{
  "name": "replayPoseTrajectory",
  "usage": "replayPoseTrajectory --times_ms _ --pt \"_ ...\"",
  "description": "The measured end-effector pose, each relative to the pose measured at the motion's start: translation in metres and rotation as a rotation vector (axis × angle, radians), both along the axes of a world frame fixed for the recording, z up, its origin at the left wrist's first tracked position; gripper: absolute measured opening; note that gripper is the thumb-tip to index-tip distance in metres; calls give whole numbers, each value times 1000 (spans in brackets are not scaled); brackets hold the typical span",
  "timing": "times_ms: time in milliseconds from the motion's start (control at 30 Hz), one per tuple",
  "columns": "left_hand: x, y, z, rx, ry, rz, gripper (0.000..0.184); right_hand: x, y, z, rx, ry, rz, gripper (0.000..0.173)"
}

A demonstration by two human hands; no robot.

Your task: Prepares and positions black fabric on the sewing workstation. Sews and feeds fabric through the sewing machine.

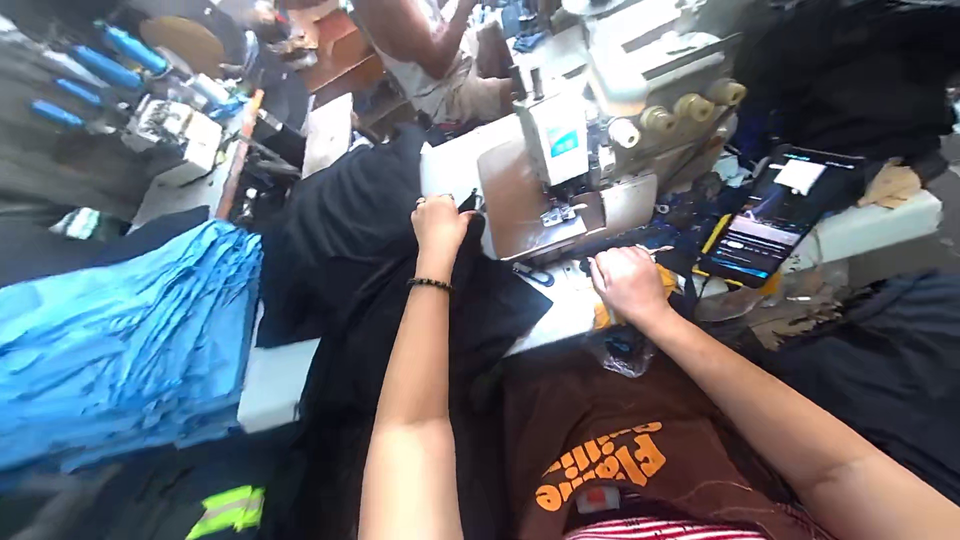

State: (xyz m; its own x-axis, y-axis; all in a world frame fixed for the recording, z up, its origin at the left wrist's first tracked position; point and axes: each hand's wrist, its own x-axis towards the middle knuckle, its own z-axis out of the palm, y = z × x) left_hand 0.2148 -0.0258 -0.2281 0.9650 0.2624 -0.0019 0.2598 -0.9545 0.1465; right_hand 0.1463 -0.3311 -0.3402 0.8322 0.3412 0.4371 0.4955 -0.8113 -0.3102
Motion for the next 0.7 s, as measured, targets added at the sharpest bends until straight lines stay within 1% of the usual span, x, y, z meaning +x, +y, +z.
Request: replayPoseTrajectory --times_ms 100,167,200,267,333,367,400,433,467,500,533,567,600,633,667,700 --pt "34 -15 -10 18 83 62 36 1 -1 -3 16 -1 -11 29" --pt "33 -18 -2 4 37 41 33 2 -2 -3 27 0 -1 29" --pt "22 -17 7 9 -20 -1 33 3 -3 -5 38 -21 10 30" --pt "-11 -10 36 62 -162 -120 36 3 -5 -10 107 -89 44 29" --pt "-44 -6 82 95 -265 -233 39 2 -5 -8 214 -159 83 26" --pt "-65 -7 107 93 -308 -290 39 -1 -2 -1 289 -158 100 25" --pt "-88 -7 130 88 -360 -360 39 -7 5 15 386 -140 131 23" --pt "-110 -8 149 95 -406 -430 38 -13 14 39 507 -118 195 17" --pt "-133 -15 168 104 -431 -481 36 -21 25 70 637 -80 302 14" --pt "-156 -31 188 114 -452 -538 33 -29 37 107 770 -41 432 26" --pt "-177 -51 207 107 -484 -594 29 -40 48 146 891 28 573 46" --pt "-194 -72 222 42 -540 -658 24 -50 55 185 1003 101 723 64" --pt "-204 -86 233 -84 -587 -738 21 -60 61 219 1108 149 867 73" --pt "-205 -85 242 -240 -582 -834 21 -69 66 245 1189 170 989 72" --pt "-199 -67 252 -333 -511 -952 25 -76 71 263 1233 163 1071 62" --pt "-193 -55 263 -383 -462 -976 25 -82 74 275 1242 171 1111 47"
